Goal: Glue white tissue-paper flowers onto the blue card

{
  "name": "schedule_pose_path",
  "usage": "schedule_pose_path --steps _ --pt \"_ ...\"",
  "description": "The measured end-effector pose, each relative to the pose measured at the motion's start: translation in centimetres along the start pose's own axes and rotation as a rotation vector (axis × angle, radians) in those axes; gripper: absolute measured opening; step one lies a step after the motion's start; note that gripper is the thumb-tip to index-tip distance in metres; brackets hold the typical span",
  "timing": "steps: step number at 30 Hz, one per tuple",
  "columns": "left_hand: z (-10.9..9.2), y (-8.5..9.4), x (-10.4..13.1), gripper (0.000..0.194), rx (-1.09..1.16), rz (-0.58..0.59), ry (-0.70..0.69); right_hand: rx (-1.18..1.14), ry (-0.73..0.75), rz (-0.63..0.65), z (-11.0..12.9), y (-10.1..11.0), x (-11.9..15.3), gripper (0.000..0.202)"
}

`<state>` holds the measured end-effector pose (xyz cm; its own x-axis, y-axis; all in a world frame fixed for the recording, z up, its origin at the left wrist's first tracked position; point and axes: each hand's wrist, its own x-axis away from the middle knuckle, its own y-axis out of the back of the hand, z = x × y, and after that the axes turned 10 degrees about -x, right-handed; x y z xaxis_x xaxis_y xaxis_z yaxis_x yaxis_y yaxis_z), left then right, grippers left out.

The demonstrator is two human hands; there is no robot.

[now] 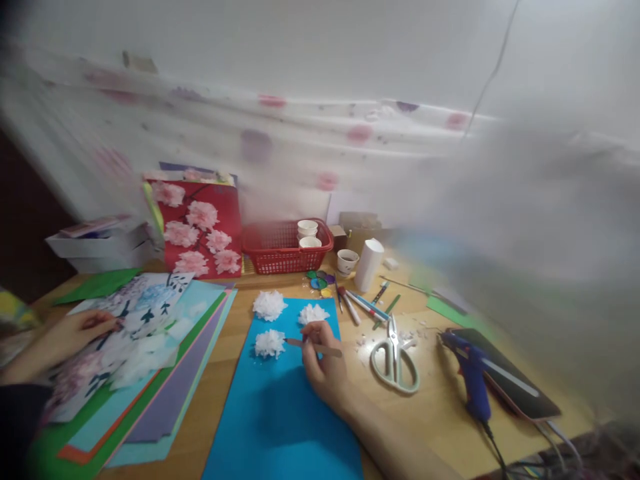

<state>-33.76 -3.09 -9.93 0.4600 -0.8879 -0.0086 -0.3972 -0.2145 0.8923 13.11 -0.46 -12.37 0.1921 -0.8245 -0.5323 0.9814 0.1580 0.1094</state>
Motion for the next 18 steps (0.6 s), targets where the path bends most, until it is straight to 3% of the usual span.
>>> schedule_pose_path --steps 2,4,18 --pt "-0.2 0.3 0.2 0.060 0.200 -0.020 0.004 0.018 0.025 -0.004 0.1 0.2 0.1 0.010" --pt "-0.3 0.6 0.6 0.057 0.249 -0.041 0.016 0.059 0.067 0.011 0.1 0.4 0.2 0.009" --pt "-0.3 0.1 1.2 0.020 0.153 0.029 -0.002 0.065 0.161 0.000 -0.1 0.8 0.0 0.006"
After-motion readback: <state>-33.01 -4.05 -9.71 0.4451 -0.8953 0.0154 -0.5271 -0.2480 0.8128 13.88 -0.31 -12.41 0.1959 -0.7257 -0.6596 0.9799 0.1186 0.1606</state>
